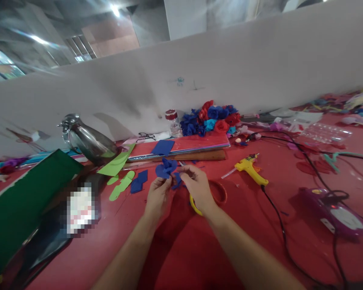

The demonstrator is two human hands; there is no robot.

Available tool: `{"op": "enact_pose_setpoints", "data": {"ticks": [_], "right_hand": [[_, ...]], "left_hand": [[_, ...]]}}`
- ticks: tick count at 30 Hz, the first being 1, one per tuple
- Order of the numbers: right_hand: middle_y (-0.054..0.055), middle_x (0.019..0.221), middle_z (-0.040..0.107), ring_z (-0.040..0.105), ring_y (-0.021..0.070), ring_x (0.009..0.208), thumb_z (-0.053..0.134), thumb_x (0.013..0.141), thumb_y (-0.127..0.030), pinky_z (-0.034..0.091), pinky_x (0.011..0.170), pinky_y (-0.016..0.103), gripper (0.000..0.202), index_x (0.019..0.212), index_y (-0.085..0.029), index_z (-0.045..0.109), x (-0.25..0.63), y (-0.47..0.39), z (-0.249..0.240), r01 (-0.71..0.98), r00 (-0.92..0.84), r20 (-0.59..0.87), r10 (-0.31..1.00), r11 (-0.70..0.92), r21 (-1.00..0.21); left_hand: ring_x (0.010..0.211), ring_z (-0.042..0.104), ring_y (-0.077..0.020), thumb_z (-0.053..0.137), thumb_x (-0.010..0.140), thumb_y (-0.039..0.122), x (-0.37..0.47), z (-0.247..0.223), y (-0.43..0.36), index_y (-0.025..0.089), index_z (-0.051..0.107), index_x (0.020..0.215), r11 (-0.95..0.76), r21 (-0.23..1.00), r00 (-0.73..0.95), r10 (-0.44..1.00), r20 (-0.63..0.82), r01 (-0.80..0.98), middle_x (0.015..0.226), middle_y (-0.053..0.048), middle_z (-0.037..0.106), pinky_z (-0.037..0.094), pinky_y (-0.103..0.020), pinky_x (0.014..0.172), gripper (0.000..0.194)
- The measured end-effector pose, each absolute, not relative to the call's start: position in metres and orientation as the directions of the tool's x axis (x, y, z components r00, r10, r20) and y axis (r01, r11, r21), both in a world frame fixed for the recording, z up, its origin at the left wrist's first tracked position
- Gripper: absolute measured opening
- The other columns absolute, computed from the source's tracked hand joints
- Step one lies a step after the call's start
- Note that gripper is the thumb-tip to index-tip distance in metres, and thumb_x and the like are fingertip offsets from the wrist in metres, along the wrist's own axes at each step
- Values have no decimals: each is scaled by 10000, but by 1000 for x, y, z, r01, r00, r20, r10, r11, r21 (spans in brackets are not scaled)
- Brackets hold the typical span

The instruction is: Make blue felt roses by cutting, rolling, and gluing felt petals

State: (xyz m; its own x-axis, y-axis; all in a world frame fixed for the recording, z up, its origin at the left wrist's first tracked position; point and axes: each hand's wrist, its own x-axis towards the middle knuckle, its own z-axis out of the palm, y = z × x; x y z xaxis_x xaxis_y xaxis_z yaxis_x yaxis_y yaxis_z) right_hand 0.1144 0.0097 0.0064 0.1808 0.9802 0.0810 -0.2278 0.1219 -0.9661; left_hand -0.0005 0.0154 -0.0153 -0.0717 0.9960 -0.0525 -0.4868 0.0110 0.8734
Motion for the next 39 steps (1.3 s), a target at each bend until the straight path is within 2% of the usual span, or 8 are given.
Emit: {"op": "enact_pose_setpoints", "data": {"ticks": [3, 7, 13, 16, 22, 29, 36, 39], "right_hand": [[-9, 672, 677, 584, 158, 654, 704, 594, -295, 465, 684, 299, 131, 695, -212, 688, 116, 15, 7, -343, 76, 1, 997, 27, -939], [-4, 633, 669, 573, 154, 630, 718, 617, -358, 471, 672, 307, 157, 651, -208, 690, 114, 13, 7, -365, 12, 31, 999, 33, -930], [-19, 596, 637, 546, 124, 558, 765, 584, -349, 460, 599, 283, 190, 642, -190, 679, 111, 12, 5, -377, -11, -14, 1000, -17, -926], [-13, 669, 671, 581, 130, 613, 773, 563, -300, 463, 621, 273, 195, 704, -197, 687, 112, 13, 6, -437, 35, -39, 999, -20, -899], [1, 644, 672, 561, 130, 563, 745, 540, -288, 429, 545, 256, 166, 655, -192, 675, 113, 14, 4, -538, -97, -183, 978, -206, -818], [-27, 572, 607, 507, 108, 518, 742, 599, -316, 434, 558, 268, 152, 616, -191, 656, 109, 10, 6, -502, -91, -25, 995, -68, -862], [27, 795, 717, 624, 168, 727, 753, 637, -336, 505, 697, 305, 217, 808, -203, 739, 104, 10, -11, -292, 58, 44, 997, 60, -955], [32, 841, 736, 649, 184, 780, 736, 667, -337, 519, 747, 326, 206, 829, -212, 754, 103, 10, -14, -269, 75, 66, 995, 84, -959]], "left_hand": [[607, 553, -88, 847, 544, 323, 0, -18, 16, 168, 661, 628, 14, 880, -71, 996, -55, -474, 639, 20, 655, 445, -232, 670, 256], [597, 545, -86, 839, 558, 326, 0, -19, 15, 163, 659, 628, 36, 882, -47, 997, -65, -470, 626, 16, 640, 441, -228, 656, 254], [550, 508, -81, 841, 557, 330, 1, -14, 12, 160, 632, 581, 91, 875, 43, 996, -80, -475, 561, 23, 591, 422, -221, 603, 271], [533, 495, -76, 845, 549, 316, -1, -10, 11, 158, 633, 586, 140, 846, 99, 990, -104, -514, 579, 17, 588, 410, -215, 566, 268], [516, 486, -69, 810, 617, 268, -4, -9, 11, 141, 634, 613, 225, 802, 186, 972, -144, -554, 588, 10, 563, 407, -215, 546, 217], [531, 494, -87, 827, 566, 297, -2, -12, 13, 161, 640, 593, 156, 837, 139, 986, -97, -524, 593, 7, 584, 416, -235, 566, 233], [561, 539, -90, 832, 538, 271, 1, -9, 10, 172, 677, 605, 68, 835, 16, 997, -70, -545, 605, 14, 637, 443, -223, 606, 196], [575, 557, -92, 815, 564, 264, 3, -8, 8, 175, 694, 623, 59, 838, 2, 998, -69, -542, 606, 14, 648, 453, -221, 629, 161]]}}
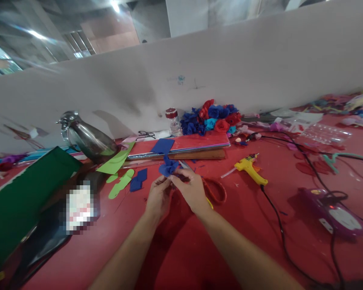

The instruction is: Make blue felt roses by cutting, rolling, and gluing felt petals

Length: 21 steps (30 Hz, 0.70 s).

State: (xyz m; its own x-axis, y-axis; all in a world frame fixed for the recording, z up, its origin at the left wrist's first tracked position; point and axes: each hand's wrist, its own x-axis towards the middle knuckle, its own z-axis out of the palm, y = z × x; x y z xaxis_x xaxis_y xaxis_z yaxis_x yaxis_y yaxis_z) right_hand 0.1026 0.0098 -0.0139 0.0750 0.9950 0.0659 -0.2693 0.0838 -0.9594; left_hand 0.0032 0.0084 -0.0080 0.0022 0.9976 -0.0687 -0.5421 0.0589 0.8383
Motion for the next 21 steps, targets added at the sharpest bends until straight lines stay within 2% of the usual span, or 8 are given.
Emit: {"op": "enact_pose_setpoints", "data": {"ticks": [5, 9, 18, 21], "right_hand": [[15, 735, 726, 635, 169, 690, 762, 613, -335, 515, 666, 303, 199, 761, -201, 758, 104, 10, -9, -361, 84, -32, 996, 0, -932], [15, 734, 724, 633, 164, 678, 794, 566, -341, 507, 658, 293, 230, 739, -194, 756, 104, 11, -9, -373, 99, -66, 993, -24, -928], [12, 735, 716, 634, 157, 690, 797, 602, -352, 506, 677, 292, 235, 775, -201, 749, 107, 13, -11, -403, 34, -35, 999, -18, -915], [3, 735, 714, 623, 143, 673, 794, 610, -360, 499, 685, 290, 228, 769, -209, 735, 107, 13, -9, -437, -9, -28, 1000, -29, -899]], "left_hand": [[527, 575, -111, 796, 595, 309, 4, -7, 8, 172, 711, 658, 104, 845, 71, 994, -78, -525, 599, 1, 663, 469, -247, 592, 173], [555, 618, -131, 810, 563, 314, 3, -7, 8, 161, 698, 656, 142, 835, 73, 990, -122, -531, 621, -4, 677, 488, -254, 594, 211], [504, 579, -81, 828, 544, 268, -1, -7, 11, 157, 666, 665, 270, 757, 149, 963, -227, -594, 637, 16, 674, 470, -223, 582, 231], [582, 598, -86, 838, 536, 248, -3, -7, 11, 169, 676, 693, 291, 739, 141, 955, -260, -607, 660, 22, 677, 466, -218, 617, 239]]}}
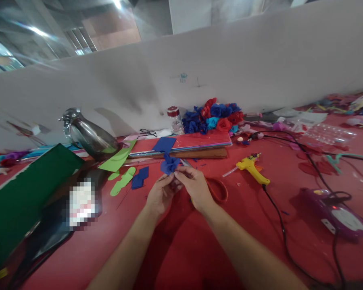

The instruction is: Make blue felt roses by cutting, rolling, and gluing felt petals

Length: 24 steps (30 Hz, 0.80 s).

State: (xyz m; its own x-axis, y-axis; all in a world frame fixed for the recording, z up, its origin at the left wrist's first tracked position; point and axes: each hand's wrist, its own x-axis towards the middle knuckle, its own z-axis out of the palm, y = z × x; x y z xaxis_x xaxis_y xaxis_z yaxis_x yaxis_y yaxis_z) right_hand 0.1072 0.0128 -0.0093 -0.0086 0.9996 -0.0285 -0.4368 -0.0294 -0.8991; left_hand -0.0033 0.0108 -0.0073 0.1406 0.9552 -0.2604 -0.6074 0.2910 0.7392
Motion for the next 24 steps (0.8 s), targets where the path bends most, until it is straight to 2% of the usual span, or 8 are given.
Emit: {"op": "enact_pose_setpoints", "data": {"ticks": [6, 10, 13, 18, 24], "right_hand": [[-14, 790, 692, 610, 147, 809, 780, 636, -353, 470, 810, 290, 225, 808, -223, 714, 104, 11, -6, -440, -33, 41, 999, 22, -898], [-36, 749, 630, 532, 102, 658, 771, 656, -374, 442, 637, 241, 235, 811, -229, 673, 99, 7, -4, -487, -83, 34, 996, -10, -873], [-59, 659, 548, 427, 76, 553, 782, 639, -379, 335, 502, 204, 264, 804, -229, 641, 97, 5, -5, -538, -94, -14, 995, -63, -840], [-58, 630, 522, 381, 64, 525, 811, 610, -368, 261, 470, 206, 289, 789, -214, 645, 99, 5, -3, -580, -72, -47, 996, -80, -811], [-57, 642, 522, 369, 47, 508, 885, 492, -293, 205, 448, 197, 352, 725, -198, 639, 102, 6, 3, -676, -205, -148, 967, -249, -693]], "left_hand": [[722, 625, -101, 827, 498, 171, -4, -7, 11, 197, 687, 715, 152, 768, 9, 982, -187, -622, 776, 23, 715, 458, -227, 730, 259], [676, 613, -102, 812, 502, 157, -3, -7, 11, 200, 697, 723, 102, 790, -35, 987, -155, -604, 737, 30, 708, 459, -242, 724, 252], [697, 623, -110, 812, 503, 149, -4, -4, 11, 191, 710, 705, 63, 814, -53, 992, -114, -577, 734, 18, 718, 462, -250, 753, 230], [720, 632, -124, 815, 524, 180, -6, -1, 12, 188, 736, 677, 35, 846, -20, 998, -54, -533, 726, -5, 723, 469, -261, 797, 172], [751, 639, -135, 817, 554, 215, -11, -6, 16, 195, 746, 687, -32, 883, -80, 997, -6, -468, 712, -7, 710, 471, -263, 809, 152]]}}
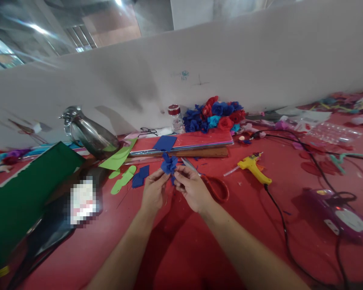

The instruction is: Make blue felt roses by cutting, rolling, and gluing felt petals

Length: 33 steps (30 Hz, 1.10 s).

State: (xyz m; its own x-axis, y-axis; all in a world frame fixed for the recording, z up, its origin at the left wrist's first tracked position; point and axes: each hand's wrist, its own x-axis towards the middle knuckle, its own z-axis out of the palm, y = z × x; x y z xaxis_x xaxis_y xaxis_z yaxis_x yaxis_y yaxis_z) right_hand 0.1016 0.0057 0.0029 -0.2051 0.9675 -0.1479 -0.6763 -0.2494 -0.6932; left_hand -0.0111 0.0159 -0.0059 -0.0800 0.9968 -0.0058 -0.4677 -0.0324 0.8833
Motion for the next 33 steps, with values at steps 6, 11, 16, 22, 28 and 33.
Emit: {"op": "enact_pose_setpoints", "data": {"ticks": [6, 11, 16, 22, 28, 33], "right_hand": [[-56, 629, 513, 382, 52, 503, 882, 500, -303, 198, 440, 199, 349, 739, -204, 647, 100, 5, -1, -667, -206, -132, 970, -237, -706], [-56, 625, 531, 386, 59, 503, 873, 504, -350, 225, 449, 207, 354, 737, -210, 647, 99, 5, -3, -628, -179, -123, 976, -210, -750], [-58, 625, 544, 410, 70, 513, 849, 513, -391, 283, 478, 217, 341, 724, -221, 642, 98, 5, -4, -573, -132, -117, 984, -172, -801], [-24, 698, 612, 504, 125, 637, 764, 624, -390, 429, 642, 271, 233, 745, -225, 652, 96, 5, -8, -402, -19, 8, 1000, -1, -916], [-5, 752, 645, 559, 156, 710, 685, 689, -358, 465, 712, 302, 162, 786, -231, 660, 96, 4, -8, -328, 19, 69, 997, 71, -942], [18, 830, 675, 606, 186, 812, 675, 716, -336, 483, 784, 327, 150, 814, -225, 652, 101, 5, -7, -235, 16, 165, 986, 164, -958]], "left_hand": [[754, 633, -137, 813, 571, 252, -11, -6, 15, 190, 742, 670, -46, 898, -106, 994, -1, -437, 697, -8, 695, 473, -268, 797, 138], [747, 621, -131, 808, 581, 254, -10, -5, 13, 198, 748, 681, -68, 895, -108, 994, 22, -441, 753, -13, 706, 477, -263, 785, 130], [731, 611, -122, 799, 590, 228, -10, -5, 12, 198, 734, 680, -95, 899, -106, 993, 55, -428, 761, 0, 693, 482, -255, 771, 114], [741, 619, -124, 790, 609, 226, -10, -4, 10, 199, 720, 731, -111, 904, -107, 992, 73, -412, 770, 0, 710, 478, -252, 777, 143], [798, 631, -135, 776, 647, 238, -10, -1, 8, 203, 729, 759, -119, 912, -81, 992, 95, -393, 820, -4, 724, 474, -260, 823, 126], [852, 633, -160, 777, 652, 255, -12, -2, 10, 204, 753, 819, -116, 933, -63, 993, 101, -340, 878, -26, 727, 470, -274, 838, 176]]}}
